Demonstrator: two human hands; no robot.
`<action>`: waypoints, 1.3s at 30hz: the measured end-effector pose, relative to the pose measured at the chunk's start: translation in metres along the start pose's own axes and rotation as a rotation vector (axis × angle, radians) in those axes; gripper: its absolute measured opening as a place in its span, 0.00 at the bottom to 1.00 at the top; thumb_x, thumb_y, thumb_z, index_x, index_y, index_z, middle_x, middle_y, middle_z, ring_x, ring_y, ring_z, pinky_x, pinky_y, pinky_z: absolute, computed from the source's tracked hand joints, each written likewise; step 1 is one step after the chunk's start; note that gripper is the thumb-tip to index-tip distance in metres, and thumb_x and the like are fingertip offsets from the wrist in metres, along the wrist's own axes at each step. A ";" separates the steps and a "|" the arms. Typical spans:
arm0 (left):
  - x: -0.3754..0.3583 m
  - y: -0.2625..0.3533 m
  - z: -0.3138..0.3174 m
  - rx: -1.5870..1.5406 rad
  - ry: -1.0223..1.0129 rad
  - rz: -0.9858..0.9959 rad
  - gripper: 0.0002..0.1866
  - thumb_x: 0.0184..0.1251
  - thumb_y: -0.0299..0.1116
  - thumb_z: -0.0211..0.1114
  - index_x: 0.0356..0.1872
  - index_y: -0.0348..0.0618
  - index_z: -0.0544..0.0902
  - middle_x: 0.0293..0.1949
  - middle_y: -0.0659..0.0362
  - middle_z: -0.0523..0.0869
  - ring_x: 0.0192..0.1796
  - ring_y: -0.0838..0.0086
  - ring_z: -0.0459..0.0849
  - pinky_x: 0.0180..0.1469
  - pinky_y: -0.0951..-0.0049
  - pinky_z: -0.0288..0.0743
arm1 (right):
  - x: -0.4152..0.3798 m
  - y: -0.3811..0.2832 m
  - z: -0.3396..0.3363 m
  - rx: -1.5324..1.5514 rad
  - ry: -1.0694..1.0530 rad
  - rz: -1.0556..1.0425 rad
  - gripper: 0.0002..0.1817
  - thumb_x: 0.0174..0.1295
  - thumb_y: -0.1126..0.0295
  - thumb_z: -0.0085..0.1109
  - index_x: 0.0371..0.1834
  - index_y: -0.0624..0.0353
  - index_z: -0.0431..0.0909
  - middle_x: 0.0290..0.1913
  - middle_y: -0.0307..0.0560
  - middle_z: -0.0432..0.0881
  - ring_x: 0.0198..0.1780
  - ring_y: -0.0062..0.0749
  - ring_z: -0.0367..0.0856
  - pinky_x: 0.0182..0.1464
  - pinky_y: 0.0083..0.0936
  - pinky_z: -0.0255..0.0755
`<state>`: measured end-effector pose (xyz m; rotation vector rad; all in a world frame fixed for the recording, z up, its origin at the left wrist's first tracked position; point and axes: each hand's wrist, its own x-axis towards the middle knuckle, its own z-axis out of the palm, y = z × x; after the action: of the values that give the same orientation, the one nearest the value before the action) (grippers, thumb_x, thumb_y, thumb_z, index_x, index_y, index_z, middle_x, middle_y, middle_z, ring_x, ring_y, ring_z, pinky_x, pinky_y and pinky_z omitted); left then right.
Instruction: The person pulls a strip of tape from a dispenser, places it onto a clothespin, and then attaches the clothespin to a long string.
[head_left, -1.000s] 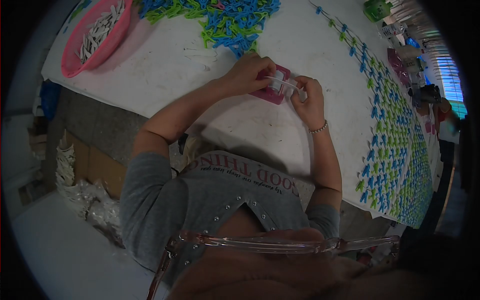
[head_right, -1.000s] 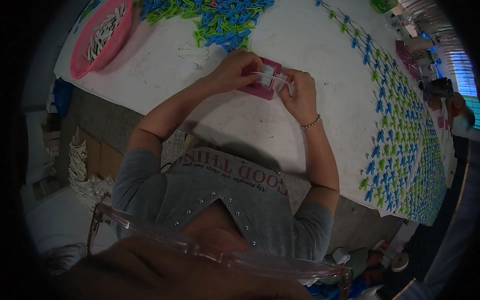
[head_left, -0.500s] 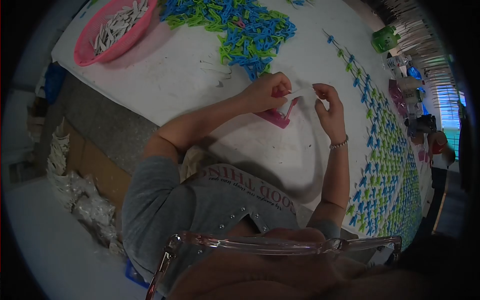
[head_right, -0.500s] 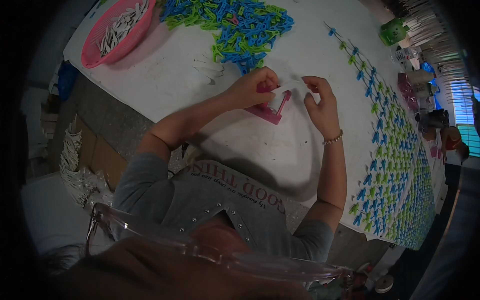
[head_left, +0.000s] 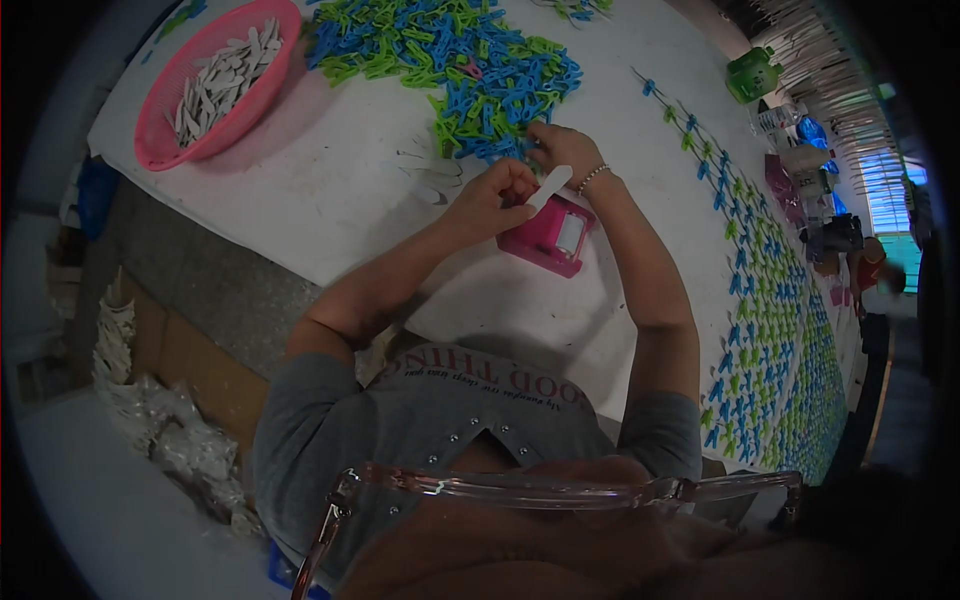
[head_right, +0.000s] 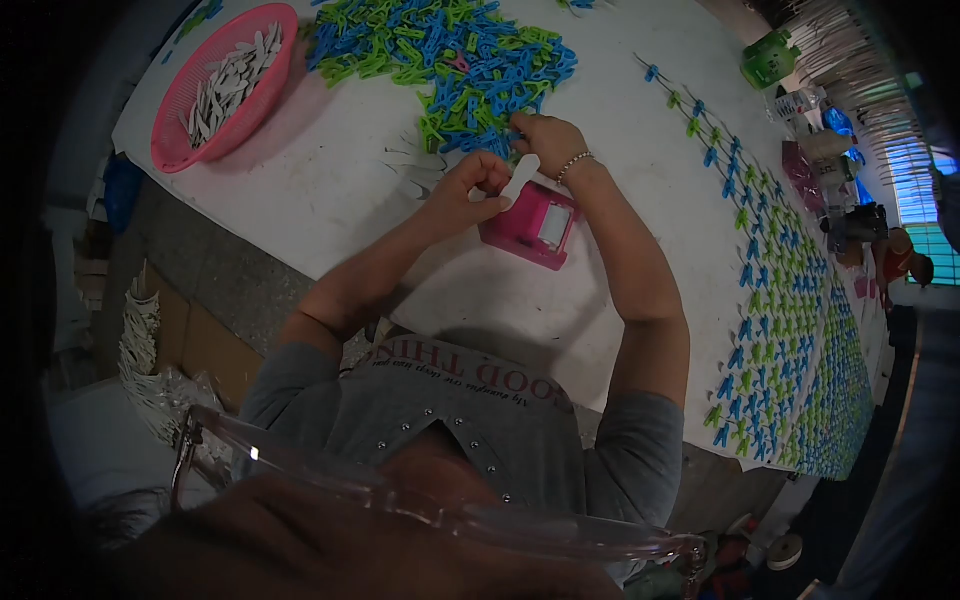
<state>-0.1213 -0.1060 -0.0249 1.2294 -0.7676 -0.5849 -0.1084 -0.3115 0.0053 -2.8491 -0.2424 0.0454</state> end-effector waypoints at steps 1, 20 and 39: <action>0.001 0.000 -0.001 -0.003 -0.006 0.004 0.17 0.57 0.23 0.67 0.46 0.46 0.72 0.36 0.69 0.73 0.39 0.85 0.71 0.46 0.80 0.68 | -0.003 0.000 -0.004 -0.005 0.002 0.006 0.14 0.58 0.67 0.57 0.47 0.54 0.75 0.40 0.52 0.79 0.42 0.50 0.79 0.45 0.40 0.74; -0.004 0.008 0.005 -0.167 -0.011 -0.037 0.20 0.55 0.21 0.67 0.47 0.46 0.71 0.35 0.68 0.71 0.37 0.84 0.69 0.43 0.79 0.66 | -0.165 -0.080 -0.004 1.353 0.729 0.240 0.17 0.57 0.84 0.61 0.50 0.65 0.73 0.47 0.44 0.79 0.51 0.25 0.79 0.51 0.21 0.76; -0.004 -0.001 0.010 -0.040 -0.105 0.032 0.22 0.54 0.20 0.68 0.48 0.45 0.70 0.35 0.67 0.73 0.36 0.84 0.70 0.42 0.79 0.67 | -0.162 -0.078 0.011 1.196 0.639 0.188 0.18 0.53 0.82 0.66 0.48 0.63 0.76 0.45 0.40 0.81 0.50 0.21 0.77 0.54 0.19 0.70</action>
<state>-0.1319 -0.1095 -0.0255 1.1546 -0.8587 -0.6395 -0.2809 -0.2621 0.0178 -1.5703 0.1593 -0.4953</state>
